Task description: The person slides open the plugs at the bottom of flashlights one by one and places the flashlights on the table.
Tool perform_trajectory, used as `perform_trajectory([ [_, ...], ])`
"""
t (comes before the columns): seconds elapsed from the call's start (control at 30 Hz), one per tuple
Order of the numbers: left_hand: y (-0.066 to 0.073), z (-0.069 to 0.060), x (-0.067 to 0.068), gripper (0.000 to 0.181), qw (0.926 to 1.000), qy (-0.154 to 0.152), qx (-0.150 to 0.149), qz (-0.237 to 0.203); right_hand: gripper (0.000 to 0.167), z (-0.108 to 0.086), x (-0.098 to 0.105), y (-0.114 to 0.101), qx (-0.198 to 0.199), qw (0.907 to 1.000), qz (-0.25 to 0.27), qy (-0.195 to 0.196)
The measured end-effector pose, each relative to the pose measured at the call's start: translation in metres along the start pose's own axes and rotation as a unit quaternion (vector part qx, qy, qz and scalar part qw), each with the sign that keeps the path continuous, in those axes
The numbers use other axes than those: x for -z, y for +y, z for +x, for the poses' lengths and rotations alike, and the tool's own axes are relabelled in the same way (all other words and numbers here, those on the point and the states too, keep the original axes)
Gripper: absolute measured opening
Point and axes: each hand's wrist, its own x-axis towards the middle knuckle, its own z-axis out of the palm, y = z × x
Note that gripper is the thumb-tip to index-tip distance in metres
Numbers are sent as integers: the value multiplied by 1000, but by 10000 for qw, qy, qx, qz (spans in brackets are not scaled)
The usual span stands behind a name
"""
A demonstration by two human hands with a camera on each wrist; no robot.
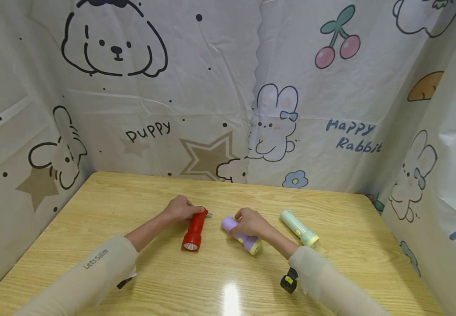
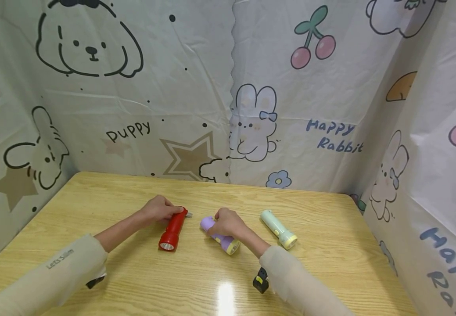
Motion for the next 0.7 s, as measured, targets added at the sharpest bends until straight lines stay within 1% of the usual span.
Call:
perform_trajectory([
  [0.13,0,0,0,28,10000,15,-20,19,56,0,0,0,21,10000,-21,-8],
  [0.27,-1,1,0,28,10000,2,-40,2,56,0,0,-1,21,10000,-65,-11],
  [0.53,0,1,-1,28,10000,2,-25,-17,55,-1,-2,-2,57,9994,-349,37],
  [0.7,0,1,-1,28,10000,6,-2,-66,52,-2,-2,-4,113,9985,-521,92],
])
